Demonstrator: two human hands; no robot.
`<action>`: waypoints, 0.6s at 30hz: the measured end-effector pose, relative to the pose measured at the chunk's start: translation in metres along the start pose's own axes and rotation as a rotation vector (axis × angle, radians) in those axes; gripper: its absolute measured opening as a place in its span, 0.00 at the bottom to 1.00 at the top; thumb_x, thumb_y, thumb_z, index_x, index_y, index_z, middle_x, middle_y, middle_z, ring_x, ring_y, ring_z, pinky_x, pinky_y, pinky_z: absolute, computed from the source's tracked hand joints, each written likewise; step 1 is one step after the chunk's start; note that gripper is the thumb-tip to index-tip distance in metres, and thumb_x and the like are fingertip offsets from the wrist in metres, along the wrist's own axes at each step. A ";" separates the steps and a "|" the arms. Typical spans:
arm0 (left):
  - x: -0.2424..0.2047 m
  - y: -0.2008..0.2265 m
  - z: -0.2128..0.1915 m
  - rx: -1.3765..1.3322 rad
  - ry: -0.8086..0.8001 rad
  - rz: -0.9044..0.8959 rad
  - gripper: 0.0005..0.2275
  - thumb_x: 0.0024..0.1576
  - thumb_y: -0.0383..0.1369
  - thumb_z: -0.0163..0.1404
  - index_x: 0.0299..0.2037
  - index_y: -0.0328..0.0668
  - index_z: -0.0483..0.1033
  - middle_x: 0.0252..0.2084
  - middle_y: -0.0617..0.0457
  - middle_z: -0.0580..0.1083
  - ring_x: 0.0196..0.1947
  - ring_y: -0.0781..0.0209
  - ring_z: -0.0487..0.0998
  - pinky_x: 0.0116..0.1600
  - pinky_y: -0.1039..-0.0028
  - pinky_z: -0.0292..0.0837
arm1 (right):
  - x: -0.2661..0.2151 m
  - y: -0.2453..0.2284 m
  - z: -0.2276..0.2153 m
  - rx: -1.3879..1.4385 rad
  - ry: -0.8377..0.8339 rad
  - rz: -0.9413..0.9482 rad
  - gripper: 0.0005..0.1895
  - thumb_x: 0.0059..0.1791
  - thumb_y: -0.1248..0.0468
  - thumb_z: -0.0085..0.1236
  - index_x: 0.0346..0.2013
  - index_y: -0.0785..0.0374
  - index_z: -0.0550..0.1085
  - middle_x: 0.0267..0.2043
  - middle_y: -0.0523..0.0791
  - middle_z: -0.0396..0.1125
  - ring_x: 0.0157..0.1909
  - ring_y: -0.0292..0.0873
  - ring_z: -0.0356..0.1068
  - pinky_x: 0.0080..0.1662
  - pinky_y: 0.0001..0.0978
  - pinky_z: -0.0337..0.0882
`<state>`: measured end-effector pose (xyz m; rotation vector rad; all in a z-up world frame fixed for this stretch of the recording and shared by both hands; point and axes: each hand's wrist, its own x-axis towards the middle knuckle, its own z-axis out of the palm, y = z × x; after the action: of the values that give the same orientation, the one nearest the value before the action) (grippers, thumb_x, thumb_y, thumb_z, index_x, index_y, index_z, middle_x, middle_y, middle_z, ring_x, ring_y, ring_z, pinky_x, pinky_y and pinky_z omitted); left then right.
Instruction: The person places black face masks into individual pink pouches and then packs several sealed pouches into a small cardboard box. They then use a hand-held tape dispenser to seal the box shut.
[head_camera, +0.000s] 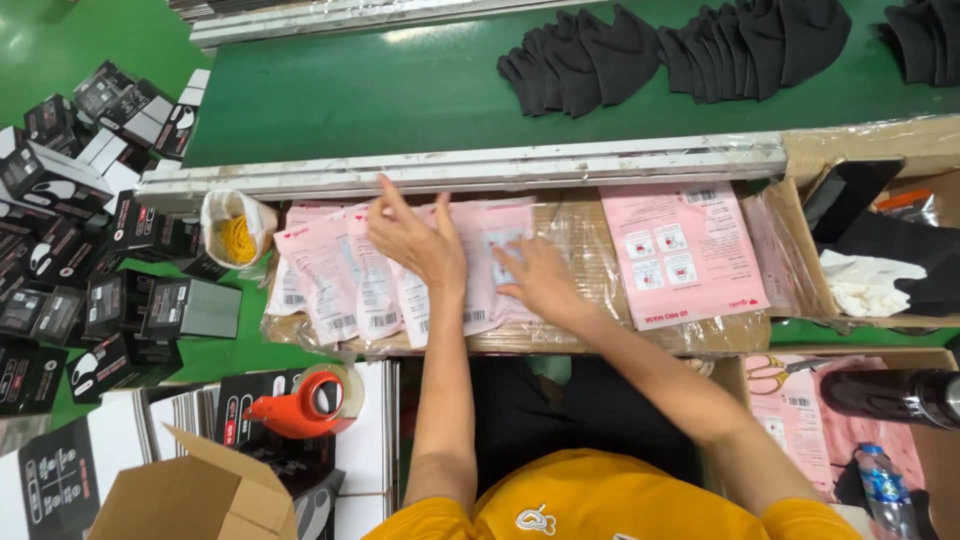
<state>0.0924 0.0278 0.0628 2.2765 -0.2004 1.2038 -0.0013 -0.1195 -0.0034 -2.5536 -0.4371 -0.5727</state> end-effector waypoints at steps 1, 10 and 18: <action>0.013 0.008 0.004 -0.004 0.000 0.001 0.32 0.57 0.44 0.56 0.64 0.19 0.70 0.51 0.33 0.69 0.51 0.44 0.67 0.55 0.54 0.60 | 0.000 0.006 0.007 -0.003 0.001 0.002 0.37 0.42 0.49 0.69 0.62 0.59 0.72 0.62 0.54 0.63 0.60 0.57 0.61 0.60 0.51 0.62; 0.116 0.046 0.222 0.047 -0.750 -0.363 0.40 0.60 0.65 0.31 0.56 0.27 0.74 0.68 0.30 0.58 0.71 0.32 0.50 0.70 0.43 0.38 | 0.077 0.089 -0.110 0.003 0.454 0.125 0.23 0.54 0.63 0.64 0.62 0.62 0.70 0.63 0.51 0.69 0.65 0.55 0.68 0.68 0.47 0.64; 0.079 0.156 0.270 -1.207 -0.731 -0.712 0.33 0.48 0.40 0.64 0.58 0.29 0.63 0.52 0.32 0.78 0.52 0.39 0.81 0.55 0.47 0.79 | 0.129 0.208 -0.096 0.038 0.293 0.225 0.77 0.27 0.48 0.88 0.72 0.81 0.48 0.70 0.71 0.46 0.70 0.71 0.45 0.65 0.56 0.52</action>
<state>0.2747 -0.2376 0.0680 1.3380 -0.2494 -0.1992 0.1628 -0.3171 0.0536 -2.3886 -0.0574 -0.8267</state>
